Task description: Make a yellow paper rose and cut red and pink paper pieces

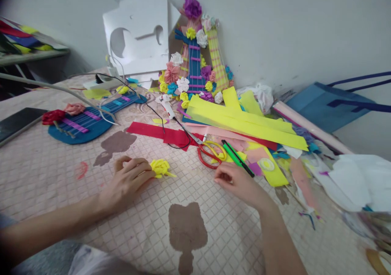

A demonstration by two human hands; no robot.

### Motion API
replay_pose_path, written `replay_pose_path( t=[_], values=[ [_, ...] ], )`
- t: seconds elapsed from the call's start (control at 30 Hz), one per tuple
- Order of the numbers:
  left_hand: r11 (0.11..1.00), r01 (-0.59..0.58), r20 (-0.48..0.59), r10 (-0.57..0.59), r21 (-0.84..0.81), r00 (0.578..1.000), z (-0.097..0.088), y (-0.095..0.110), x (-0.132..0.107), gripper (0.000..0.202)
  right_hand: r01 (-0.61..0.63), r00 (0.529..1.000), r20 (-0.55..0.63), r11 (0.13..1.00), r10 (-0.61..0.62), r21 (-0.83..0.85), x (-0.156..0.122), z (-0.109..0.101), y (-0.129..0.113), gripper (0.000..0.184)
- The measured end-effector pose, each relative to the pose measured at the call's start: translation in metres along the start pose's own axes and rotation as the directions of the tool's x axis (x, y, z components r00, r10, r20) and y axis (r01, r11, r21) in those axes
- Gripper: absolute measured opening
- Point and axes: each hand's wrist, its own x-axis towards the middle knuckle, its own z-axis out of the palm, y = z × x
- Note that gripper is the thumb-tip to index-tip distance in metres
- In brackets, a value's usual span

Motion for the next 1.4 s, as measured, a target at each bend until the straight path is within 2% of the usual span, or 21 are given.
replay_pose_path(
  t=[0.07,0.17,0.27,0.43,0.63,0.73,0.87,0.97,1.1,1.2,1.3,1.4],
  values=[
    [1.0,-0.007,0.0,0.007,-0.005,1.0,0.0,-0.001,0.0,0.015,-0.077,0.986,-0.153,0.997,0.074,-0.016,-0.002,-0.006,0.01,0.012],
    [1.0,-0.014,-0.015,0.014,-0.003,1.0,0.0,-0.004,0.0,0.013,-0.163,0.911,-0.396,0.983,0.115,-0.089,0.001,-0.003,0.021,0.013],
    [1.0,-0.02,-0.016,0.02,0.0,1.0,-0.002,-0.008,-0.001,0.011,-0.186,0.871,-0.488,0.959,0.059,-0.216,0.012,0.004,0.03,0.011],
    [1.0,-0.023,-0.006,0.023,-0.013,1.0,-0.014,-0.017,-0.007,0.013,-0.16,0.889,-0.451,0.873,-0.075,-0.46,0.041,0.008,0.042,0.009],
    [0.999,-0.038,0.0,0.038,-0.004,0.999,-0.022,-0.032,-0.015,0.012,-0.174,0.899,-0.427,0.813,-0.1,-0.555,0.078,-0.001,0.044,0.01],
    [0.999,-0.035,0.019,0.036,-0.024,0.999,-0.026,-0.036,-0.015,0.013,-0.158,0.899,-0.43,0.853,-0.084,-0.498,0.091,-0.008,0.044,0.011],
    [0.998,-0.026,0.036,0.028,-0.064,0.999,-0.029,-0.038,-0.015,0.014,-0.043,0.904,-0.419,0.957,-0.085,-0.286,0.126,-0.009,0.031,0.01],
    [0.997,-0.017,0.058,0.022,-0.077,0.998,-0.028,-0.039,-0.017,0.015,0.015,0.902,-0.424,0.988,-0.08,-0.155,0.175,0.002,0.011,0.015],
    [0.997,-0.057,0.055,0.06,-0.055,0.997,-0.026,-0.042,-0.019,0.021,0.038,0.909,-0.409,0.992,-0.085,-0.121,0.251,0.023,-0.012,0.031],
    [0.995,-0.086,0.07,0.089,-0.04,0.994,-0.028,-0.044,-0.02,0.022,0.032,0.919,-0.388,0.994,-0.071,-0.105,0.293,0.035,-0.022,0.033],
    [0.996,-0.067,0.133,0.073,-0.051,0.988,-0.029,-0.046,-0.02,0.022,-0.004,0.92,-0.391,0.997,-0.028,-0.081,0.314,0.041,-0.029,0.027],
    [0.997,-0.038,0.151,0.048,-0.069,0.987,-0.028,-0.048,-0.021,0.024,-0.043,0.901,-0.434,0.998,0.021,-0.043,0.312,0.037,-0.033,0.026]
  ],
)
